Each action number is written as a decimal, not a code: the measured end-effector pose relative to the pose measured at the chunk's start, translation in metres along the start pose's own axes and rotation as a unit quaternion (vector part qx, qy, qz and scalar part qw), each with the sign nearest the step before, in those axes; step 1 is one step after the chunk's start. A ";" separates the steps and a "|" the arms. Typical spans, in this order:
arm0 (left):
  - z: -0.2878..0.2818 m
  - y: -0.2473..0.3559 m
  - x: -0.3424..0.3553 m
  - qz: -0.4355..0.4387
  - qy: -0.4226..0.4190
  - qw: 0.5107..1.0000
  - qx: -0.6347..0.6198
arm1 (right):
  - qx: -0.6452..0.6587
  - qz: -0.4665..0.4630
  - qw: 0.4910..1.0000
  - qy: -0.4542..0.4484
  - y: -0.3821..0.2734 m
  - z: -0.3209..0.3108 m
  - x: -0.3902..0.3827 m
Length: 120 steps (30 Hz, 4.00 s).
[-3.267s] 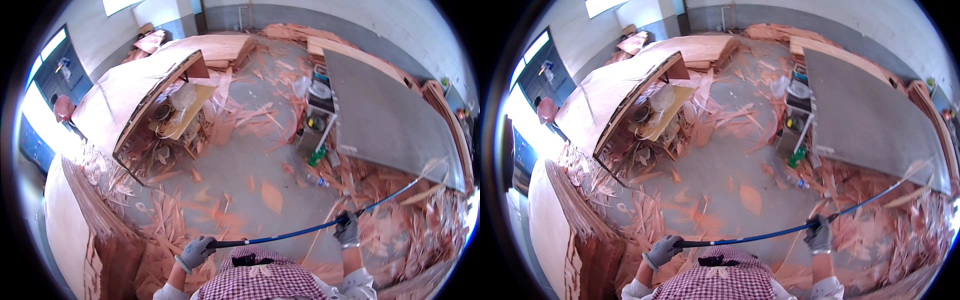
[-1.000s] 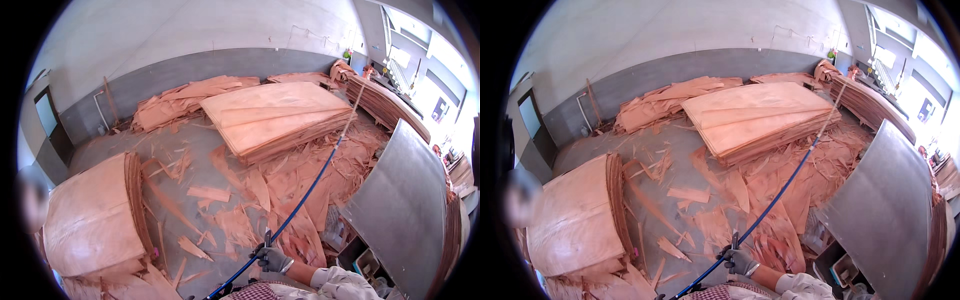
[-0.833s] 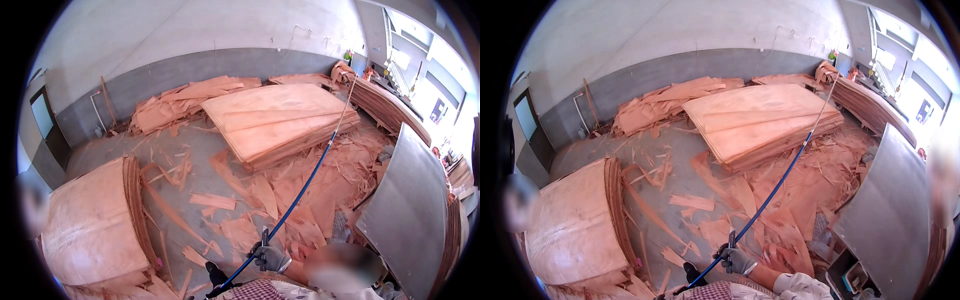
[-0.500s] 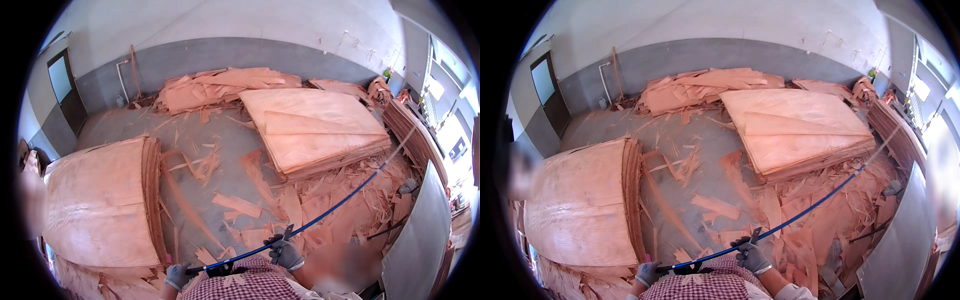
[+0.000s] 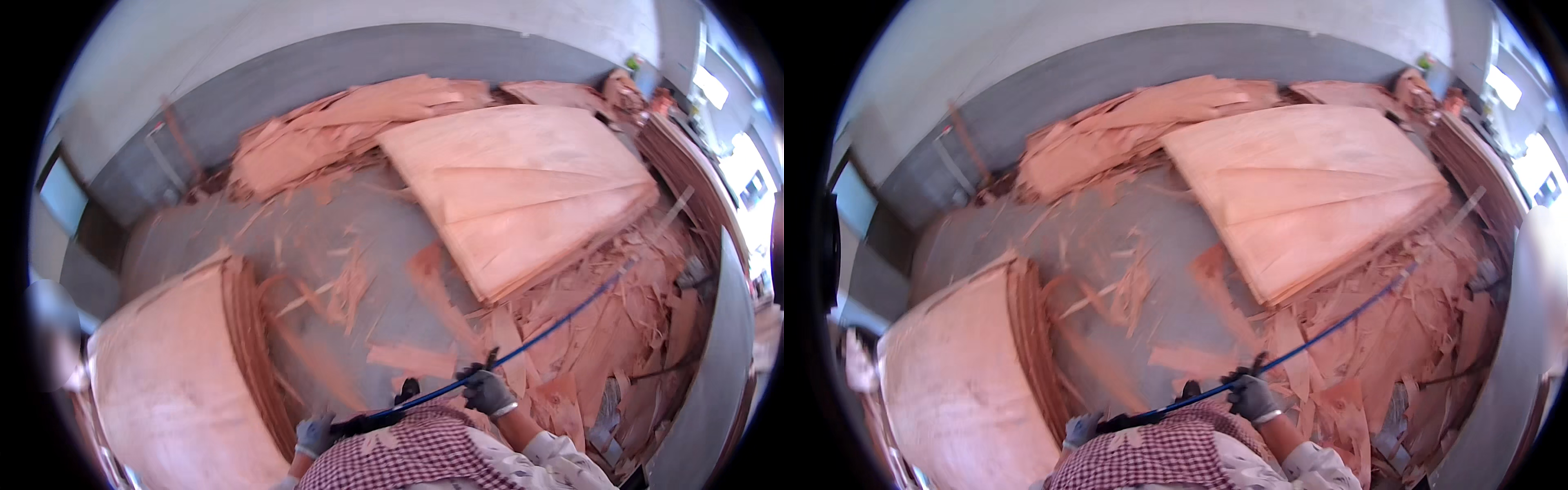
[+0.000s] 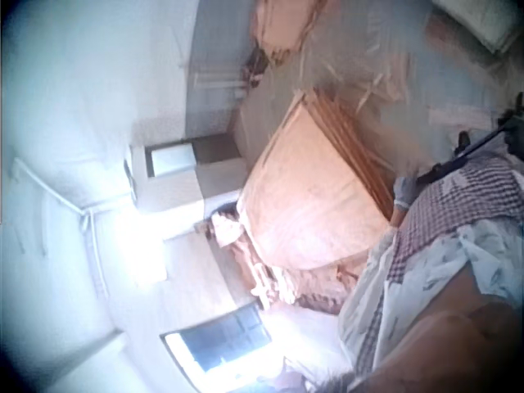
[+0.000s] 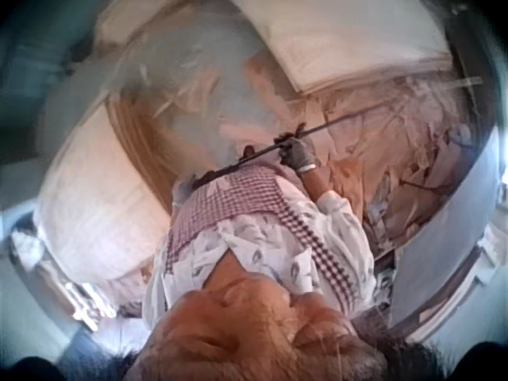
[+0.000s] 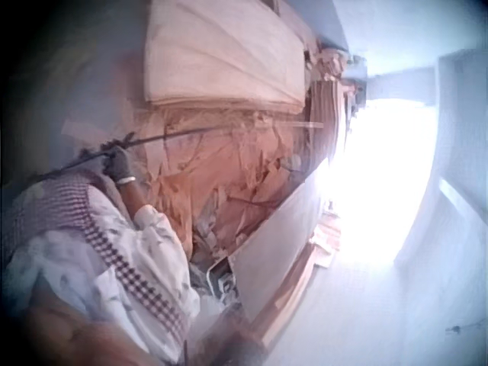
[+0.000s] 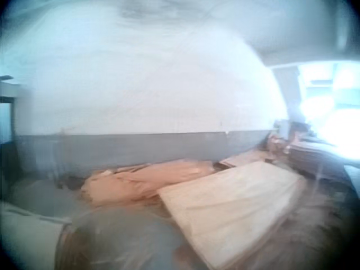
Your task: The person scans a label on a box with a handheld scanner and then applies small adhesive tape strips by hand to repair splits in large sheets of wood veneer, using a small tool to press and cut the tape.
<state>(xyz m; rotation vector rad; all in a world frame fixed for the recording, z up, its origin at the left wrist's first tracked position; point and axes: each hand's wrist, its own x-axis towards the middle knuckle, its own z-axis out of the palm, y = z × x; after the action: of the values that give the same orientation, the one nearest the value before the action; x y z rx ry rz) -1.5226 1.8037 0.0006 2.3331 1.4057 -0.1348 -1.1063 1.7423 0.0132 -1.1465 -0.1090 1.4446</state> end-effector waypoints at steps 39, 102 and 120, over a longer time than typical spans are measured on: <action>-0.258 0.075 0.871 -0.002 -0.177 0.955 -0.239 | -0.206 0.084 0.956 0.193 -0.298 0.115 0.570; -0.258 0.035 1.057 -0.008 -0.289 0.951 -0.105 | -0.062 -0.116 0.853 0.505 -0.422 0.071 0.684; -0.187 0.183 0.993 0.136 -0.316 0.915 -0.211 | -0.163 -0.232 0.903 0.321 -0.480 0.094 0.543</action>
<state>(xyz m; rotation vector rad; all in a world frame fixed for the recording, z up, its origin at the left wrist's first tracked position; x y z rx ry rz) -0.9047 2.6218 -0.0614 1.8523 0.6999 -0.4158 -0.7136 2.3558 0.0706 -1.6882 -0.1511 0.5901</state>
